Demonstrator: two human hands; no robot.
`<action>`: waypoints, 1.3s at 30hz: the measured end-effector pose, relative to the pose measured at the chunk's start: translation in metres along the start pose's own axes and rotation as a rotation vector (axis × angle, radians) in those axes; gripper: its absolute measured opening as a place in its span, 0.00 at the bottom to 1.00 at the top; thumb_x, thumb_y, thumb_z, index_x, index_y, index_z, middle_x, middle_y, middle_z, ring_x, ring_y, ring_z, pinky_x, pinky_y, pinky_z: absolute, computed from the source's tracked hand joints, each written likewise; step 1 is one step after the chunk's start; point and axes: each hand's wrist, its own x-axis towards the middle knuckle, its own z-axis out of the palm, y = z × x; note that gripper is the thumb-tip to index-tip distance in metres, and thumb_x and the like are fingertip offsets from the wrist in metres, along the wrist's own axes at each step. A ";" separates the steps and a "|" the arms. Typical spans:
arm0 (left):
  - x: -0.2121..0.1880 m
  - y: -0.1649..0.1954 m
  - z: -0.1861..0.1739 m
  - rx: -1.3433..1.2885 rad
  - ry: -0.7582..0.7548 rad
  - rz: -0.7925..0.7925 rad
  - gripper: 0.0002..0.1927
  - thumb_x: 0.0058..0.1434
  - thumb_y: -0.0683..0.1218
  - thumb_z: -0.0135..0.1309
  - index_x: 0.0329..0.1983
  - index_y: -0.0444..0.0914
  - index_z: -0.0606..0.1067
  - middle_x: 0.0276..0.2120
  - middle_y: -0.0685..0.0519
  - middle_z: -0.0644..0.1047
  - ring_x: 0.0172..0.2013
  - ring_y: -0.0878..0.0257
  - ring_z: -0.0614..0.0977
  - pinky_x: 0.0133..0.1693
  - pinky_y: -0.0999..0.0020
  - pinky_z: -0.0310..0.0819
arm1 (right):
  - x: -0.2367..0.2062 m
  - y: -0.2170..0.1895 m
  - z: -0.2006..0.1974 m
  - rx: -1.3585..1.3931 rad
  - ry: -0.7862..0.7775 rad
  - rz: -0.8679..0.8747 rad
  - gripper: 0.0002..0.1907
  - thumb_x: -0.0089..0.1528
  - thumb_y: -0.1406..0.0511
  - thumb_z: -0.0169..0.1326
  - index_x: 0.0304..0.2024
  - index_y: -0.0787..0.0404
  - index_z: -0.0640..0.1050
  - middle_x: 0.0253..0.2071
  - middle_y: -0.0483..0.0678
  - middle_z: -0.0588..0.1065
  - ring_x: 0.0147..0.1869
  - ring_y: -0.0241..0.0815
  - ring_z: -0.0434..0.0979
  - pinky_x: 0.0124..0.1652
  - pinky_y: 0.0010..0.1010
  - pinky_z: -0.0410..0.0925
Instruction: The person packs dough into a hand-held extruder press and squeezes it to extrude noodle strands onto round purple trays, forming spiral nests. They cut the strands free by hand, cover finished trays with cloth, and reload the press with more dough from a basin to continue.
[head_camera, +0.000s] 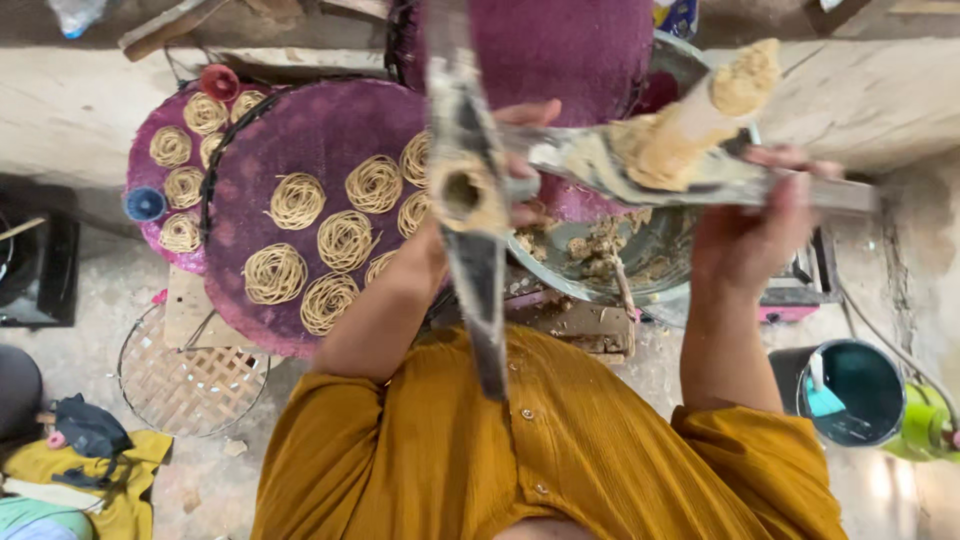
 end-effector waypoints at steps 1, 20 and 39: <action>0.005 0.002 -0.006 -0.195 -0.032 0.235 0.17 0.56 0.37 0.69 0.48 0.44 0.82 0.61 0.55 0.78 0.67 0.56 0.74 0.70 0.56 0.71 | -0.011 0.013 -0.001 0.013 -0.119 0.173 0.11 0.72 0.62 0.53 0.56 0.55 0.71 0.42 0.48 0.77 0.45 0.41 0.78 0.50 0.39 0.75; -0.015 0.046 -0.009 0.336 0.152 0.186 0.18 0.56 0.38 0.70 0.47 0.43 0.78 0.53 0.58 0.72 0.55 0.71 0.75 0.68 0.50 0.73 | 0.034 0.038 -0.158 -2.066 -1.795 0.930 0.21 0.66 0.68 0.41 0.61 0.49 0.73 0.46 0.49 0.81 0.40 0.43 0.86 0.37 0.37 0.80; -0.011 0.027 -0.011 0.348 0.167 0.062 0.16 0.58 0.36 0.69 0.46 0.44 0.79 0.53 0.60 0.71 0.56 0.73 0.74 0.70 0.49 0.72 | 0.009 0.086 -0.181 -2.102 -1.726 0.967 0.16 0.73 0.52 0.41 0.50 0.42 0.80 0.40 0.39 0.81 0.23 0.31 0.71 0.22 0.25 0.64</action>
